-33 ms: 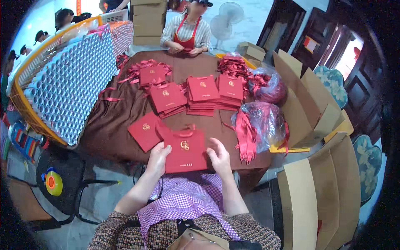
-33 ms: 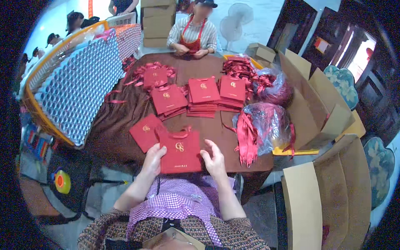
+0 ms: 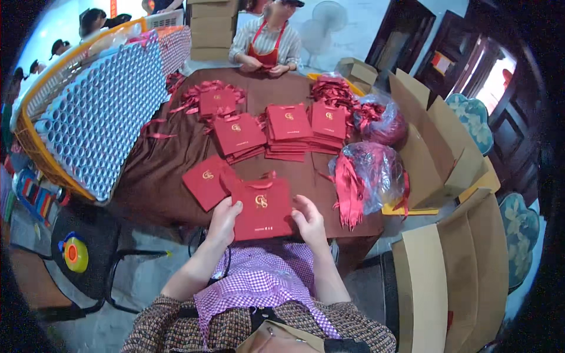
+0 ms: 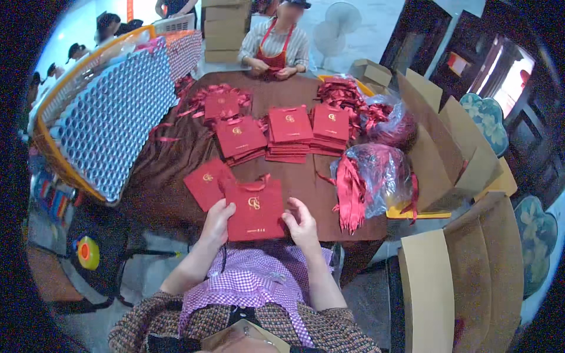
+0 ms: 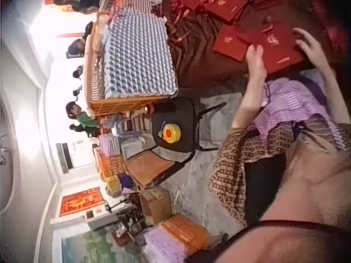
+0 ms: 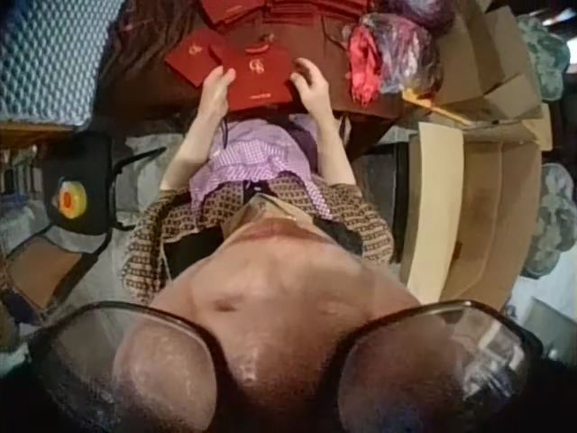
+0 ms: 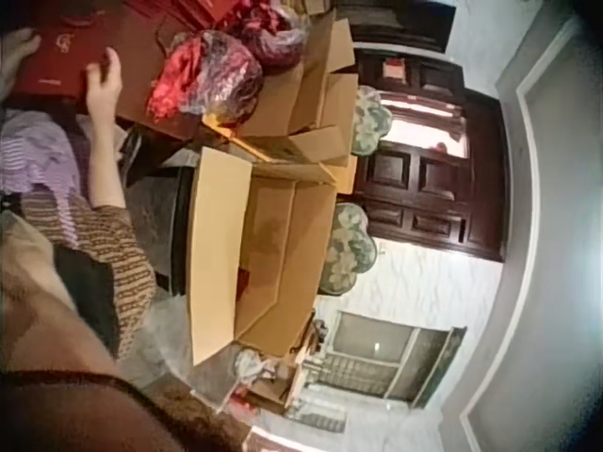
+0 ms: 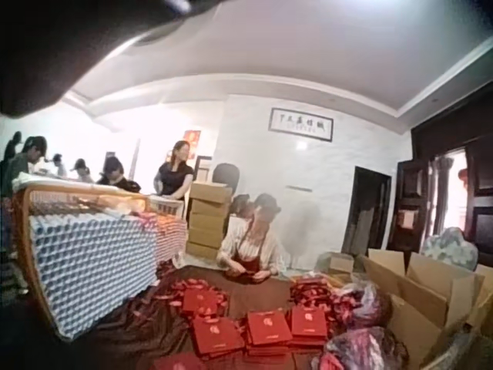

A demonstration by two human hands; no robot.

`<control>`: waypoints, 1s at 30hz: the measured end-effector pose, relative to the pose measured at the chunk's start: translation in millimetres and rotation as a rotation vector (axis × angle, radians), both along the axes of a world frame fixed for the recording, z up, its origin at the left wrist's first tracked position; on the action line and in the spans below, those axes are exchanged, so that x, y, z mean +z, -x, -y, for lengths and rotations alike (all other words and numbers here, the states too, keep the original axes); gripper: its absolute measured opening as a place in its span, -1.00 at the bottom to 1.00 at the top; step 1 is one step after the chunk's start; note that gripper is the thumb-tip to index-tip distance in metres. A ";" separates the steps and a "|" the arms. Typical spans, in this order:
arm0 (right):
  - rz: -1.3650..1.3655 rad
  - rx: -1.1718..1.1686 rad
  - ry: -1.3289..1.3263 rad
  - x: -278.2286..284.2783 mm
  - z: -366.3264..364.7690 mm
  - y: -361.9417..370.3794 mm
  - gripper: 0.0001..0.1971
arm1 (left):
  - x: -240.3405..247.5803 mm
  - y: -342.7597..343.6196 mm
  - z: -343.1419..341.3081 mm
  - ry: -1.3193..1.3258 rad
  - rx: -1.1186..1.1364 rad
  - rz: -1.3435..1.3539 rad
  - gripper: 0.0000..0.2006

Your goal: The recorder is tying pink decorative ribbons onto small red envelopes or pouches.

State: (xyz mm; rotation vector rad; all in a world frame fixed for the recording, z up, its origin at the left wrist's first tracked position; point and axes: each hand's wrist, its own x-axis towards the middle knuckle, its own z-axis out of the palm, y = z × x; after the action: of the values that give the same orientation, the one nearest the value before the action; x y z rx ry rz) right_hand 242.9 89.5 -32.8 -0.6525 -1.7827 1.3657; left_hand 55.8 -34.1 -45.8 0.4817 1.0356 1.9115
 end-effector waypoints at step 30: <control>0.063 -0.141 -0.647 122.3 -9.7 -41.8 -0.66 | 257.1 -33.8 109.4 -1.029 -0.057 -0.324 -0.28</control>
State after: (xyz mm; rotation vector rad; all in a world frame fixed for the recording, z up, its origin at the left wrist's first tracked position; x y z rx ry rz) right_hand 284.7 99.3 89.5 -0.4510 -2.0326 0.6140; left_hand 89.6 -143.5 211.2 1.4038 0.1192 2.2520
